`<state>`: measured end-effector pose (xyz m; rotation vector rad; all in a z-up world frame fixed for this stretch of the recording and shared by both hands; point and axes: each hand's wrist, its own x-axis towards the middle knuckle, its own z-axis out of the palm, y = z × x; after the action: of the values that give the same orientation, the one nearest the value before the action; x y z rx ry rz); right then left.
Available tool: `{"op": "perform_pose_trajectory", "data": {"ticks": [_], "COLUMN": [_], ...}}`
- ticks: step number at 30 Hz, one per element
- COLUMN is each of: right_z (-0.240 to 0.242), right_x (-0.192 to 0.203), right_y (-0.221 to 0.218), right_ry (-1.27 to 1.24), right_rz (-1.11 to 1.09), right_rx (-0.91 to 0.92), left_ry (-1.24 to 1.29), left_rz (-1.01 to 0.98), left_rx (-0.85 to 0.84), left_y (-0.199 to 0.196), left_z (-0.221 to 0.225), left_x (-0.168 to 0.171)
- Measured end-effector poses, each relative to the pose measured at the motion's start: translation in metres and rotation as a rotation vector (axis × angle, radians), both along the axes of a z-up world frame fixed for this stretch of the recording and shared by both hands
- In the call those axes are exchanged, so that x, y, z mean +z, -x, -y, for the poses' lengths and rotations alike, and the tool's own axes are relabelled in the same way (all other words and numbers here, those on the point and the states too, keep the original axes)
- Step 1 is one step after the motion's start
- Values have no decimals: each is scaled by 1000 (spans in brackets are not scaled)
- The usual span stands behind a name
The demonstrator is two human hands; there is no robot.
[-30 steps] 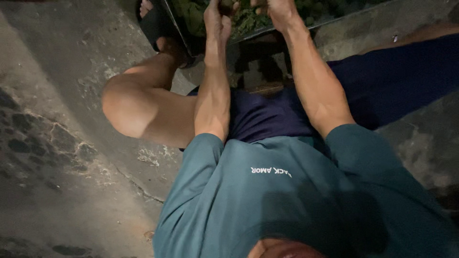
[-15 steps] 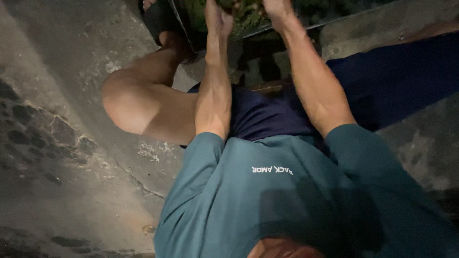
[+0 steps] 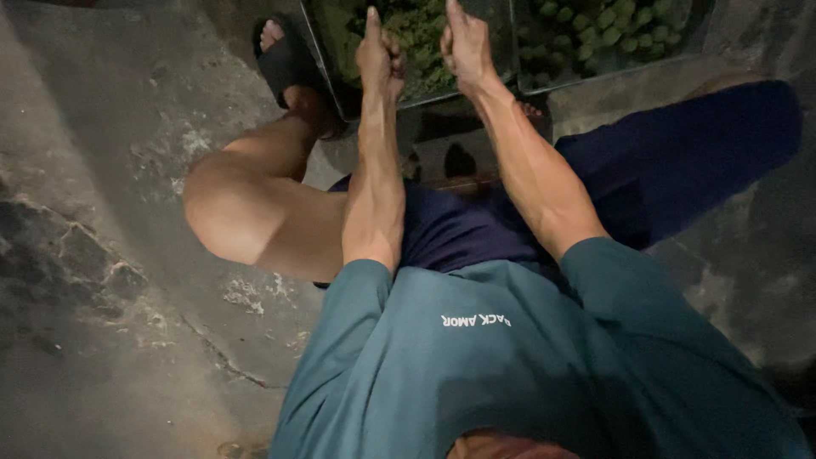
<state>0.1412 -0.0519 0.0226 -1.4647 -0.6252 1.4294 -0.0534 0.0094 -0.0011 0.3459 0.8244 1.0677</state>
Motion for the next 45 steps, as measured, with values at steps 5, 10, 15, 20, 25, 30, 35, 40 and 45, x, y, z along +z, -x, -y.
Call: {"op": "perform_pose_trajectory", "data": {"ticks": [5,10,15,20,25,30,35,40,45], "right_z": [-10,-12,4,-5,6,44,88,61,-5], "right_x": [56,45,29,63,64,-2,-11,73,36], "right_y": [-21,-22,0,2,-17,-25,-122,-138,-106], "right_ry": [-342,-74,-18,-61,-125,158,-23,-354,-525], "right_rz": [-103,-347,-85,73,-274,-160,-279,513,448], "right_rx": [235,71,83,228,89,57,-436,-48,238], "left_ry": [212,200,10,113,59,215,175,-157,-74], "left_rz": [-52,-24,33,108,-34,-390,-245,-136,391], "left_rx": [-59,41,98,-55,-160,-145,-449,-505,-291], "left_y": [-6,1,6,4,-1,-17,-147,-235,-182], "left_z": [-9,-4,5,1,5,24,56,67,25], "left_x": [72,50,-33,-3,14,-33,-9,32,32]}}
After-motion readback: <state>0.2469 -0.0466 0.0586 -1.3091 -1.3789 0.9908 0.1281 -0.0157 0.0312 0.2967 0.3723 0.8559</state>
